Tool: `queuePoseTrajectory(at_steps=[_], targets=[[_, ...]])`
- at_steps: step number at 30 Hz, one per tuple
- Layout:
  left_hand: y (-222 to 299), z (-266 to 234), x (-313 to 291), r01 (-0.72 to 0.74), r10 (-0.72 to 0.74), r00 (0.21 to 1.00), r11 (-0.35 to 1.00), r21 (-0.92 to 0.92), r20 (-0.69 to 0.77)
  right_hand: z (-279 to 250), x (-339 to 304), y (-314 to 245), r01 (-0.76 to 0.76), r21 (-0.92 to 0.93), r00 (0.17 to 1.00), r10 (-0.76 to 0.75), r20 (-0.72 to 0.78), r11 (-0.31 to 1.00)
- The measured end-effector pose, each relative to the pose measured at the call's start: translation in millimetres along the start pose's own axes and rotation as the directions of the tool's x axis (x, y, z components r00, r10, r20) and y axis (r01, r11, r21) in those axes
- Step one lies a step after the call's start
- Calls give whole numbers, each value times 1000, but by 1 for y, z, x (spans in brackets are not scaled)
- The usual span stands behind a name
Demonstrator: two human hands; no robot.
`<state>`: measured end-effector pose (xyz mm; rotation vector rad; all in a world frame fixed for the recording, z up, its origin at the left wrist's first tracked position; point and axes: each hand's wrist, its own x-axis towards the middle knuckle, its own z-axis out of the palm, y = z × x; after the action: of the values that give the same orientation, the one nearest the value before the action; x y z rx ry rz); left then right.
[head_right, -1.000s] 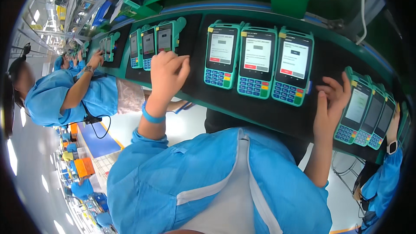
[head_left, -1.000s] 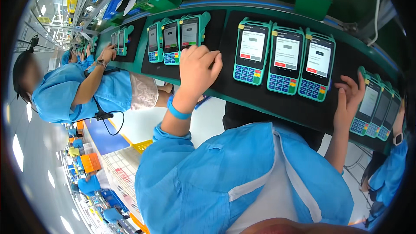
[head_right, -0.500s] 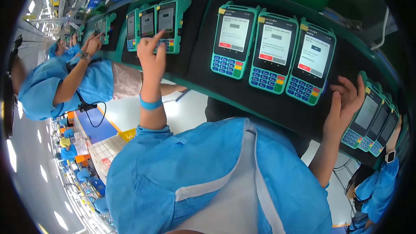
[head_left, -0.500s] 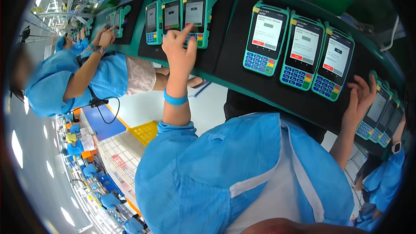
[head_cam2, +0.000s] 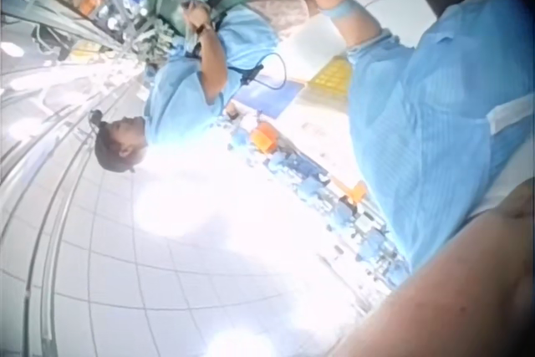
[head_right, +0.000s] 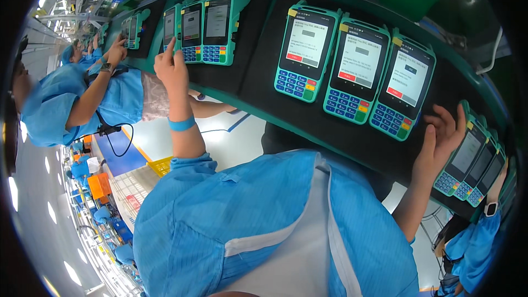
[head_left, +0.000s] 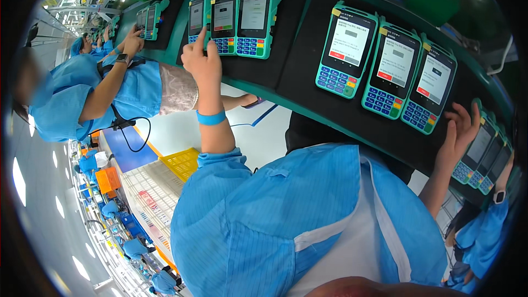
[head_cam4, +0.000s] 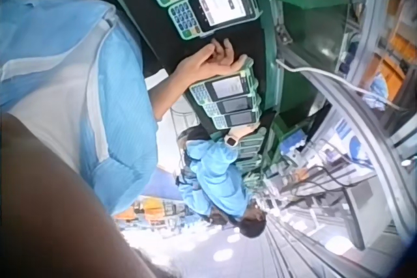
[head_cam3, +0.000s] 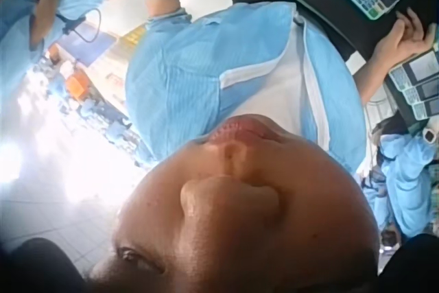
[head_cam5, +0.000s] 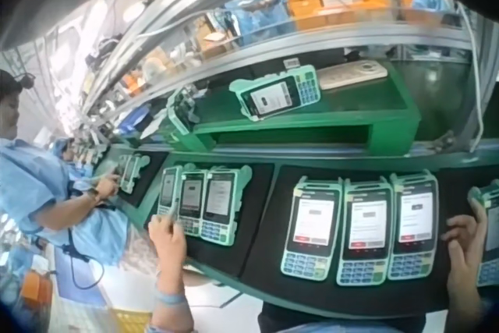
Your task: The recorder is operating and testing several handheld electronic terminal devices on an assembly line, including interacting with the touch screens and handling thermal paper rolls.
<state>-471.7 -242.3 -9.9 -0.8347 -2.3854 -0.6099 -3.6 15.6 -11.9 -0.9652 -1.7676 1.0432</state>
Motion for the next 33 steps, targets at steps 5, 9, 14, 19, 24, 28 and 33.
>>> queuePoseTrajectory(at_steps=[5,9,14,19,24,28,33], targets=[[-17,3,14,134,-138,990,977,169,14,1,0,-1,-12,2,1000,11,8,1000],[-25,11,20,191,-206,977,963,188,61,1,0,-2,-25,-7,1000,25,0,1000],[-20,10,24,159,-160,987,982,101,4,3,0,-2,-12,-10,1000,11,-18,1000],[-9,7,35,73,-73,997,990,119,-7,1,0,1,-1,-4,1000,1,1,1000],[-15,15,53,127,-134,991,978,168,30,2,0,-3,-18,-21,1000,17,-24,1000],[-14,14,64,117,-137,987,971,208,81,1,0,-1,-10,1,1000,10,-16,1000],[-11,10,69,77,-101,991,967,245,89,1,0,-2,-15,-5,1000,15,-24,1000]])
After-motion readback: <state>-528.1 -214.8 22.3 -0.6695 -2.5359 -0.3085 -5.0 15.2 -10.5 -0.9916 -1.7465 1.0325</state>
